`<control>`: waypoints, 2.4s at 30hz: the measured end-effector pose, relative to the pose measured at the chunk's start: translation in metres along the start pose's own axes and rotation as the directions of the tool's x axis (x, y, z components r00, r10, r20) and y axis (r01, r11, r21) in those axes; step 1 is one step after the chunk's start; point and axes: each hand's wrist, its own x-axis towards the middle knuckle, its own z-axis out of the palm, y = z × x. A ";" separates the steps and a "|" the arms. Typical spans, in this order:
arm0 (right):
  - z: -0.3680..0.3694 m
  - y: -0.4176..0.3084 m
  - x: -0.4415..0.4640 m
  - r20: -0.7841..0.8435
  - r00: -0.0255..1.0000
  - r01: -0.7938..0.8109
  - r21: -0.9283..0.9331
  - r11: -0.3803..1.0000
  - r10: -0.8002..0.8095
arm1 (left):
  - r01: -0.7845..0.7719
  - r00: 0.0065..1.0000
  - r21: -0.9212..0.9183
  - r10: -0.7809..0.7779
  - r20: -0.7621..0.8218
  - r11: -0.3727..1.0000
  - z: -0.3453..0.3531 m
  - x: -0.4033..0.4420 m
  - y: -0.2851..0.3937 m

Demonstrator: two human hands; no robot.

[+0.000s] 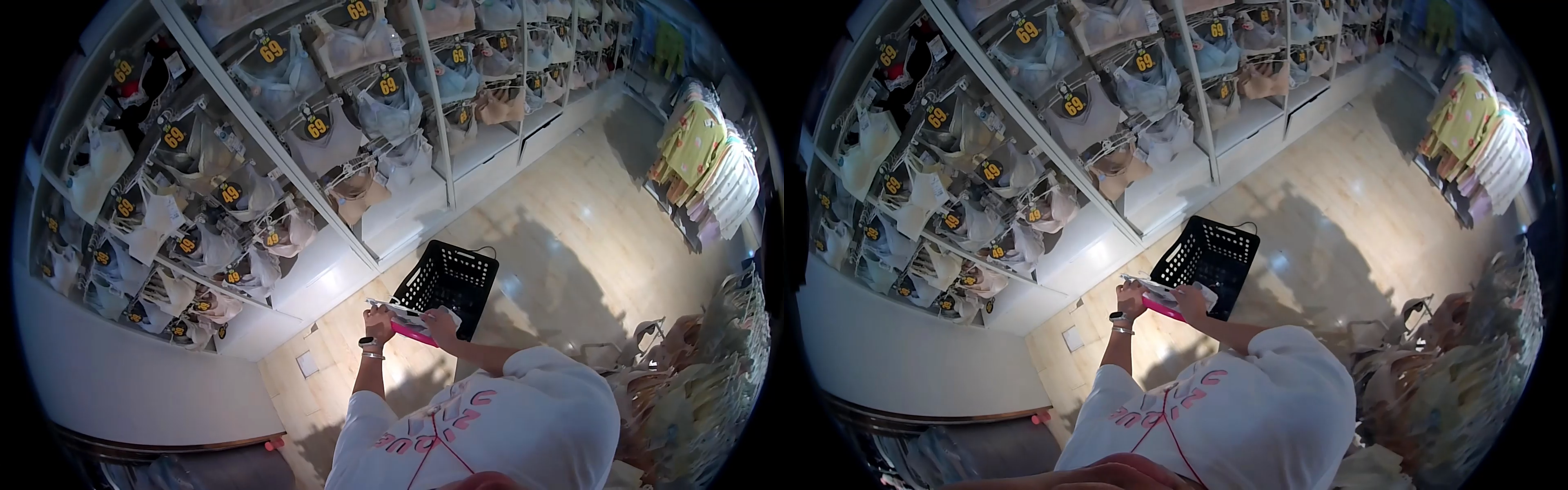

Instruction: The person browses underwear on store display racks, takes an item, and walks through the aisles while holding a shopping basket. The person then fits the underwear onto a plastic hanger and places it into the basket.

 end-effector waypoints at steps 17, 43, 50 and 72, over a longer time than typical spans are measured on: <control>0.028 0.016 0.047 -0.359 0.927 0.099 -0.042 0.994 -0.108 | -0.062 0.991 -0.216 0.034 -0.131 0.974 0.018 0.082 0.007; -0.096 0.034 0.271 -0.407 0.900 -0.133 0.089 0.987 0.158 | -0.376 0.927 -0.087 0.372 -0.055 0.923 0.057 0.381 0.068; -0.130 0.059 0.348 -0.557 0.816 -0.152 0.055 0.987 0.157 | -0.403 0.911 -0.123 0.411 0.042 0.907 0.054 0.471 0.111; -0.332 0.105 0.544 -0.756 0.612 -0.220 0.117 0.969 0.230 | -0.600 0.789 -0.193 0.614 0.022 0.777 0.087 0.742 0.287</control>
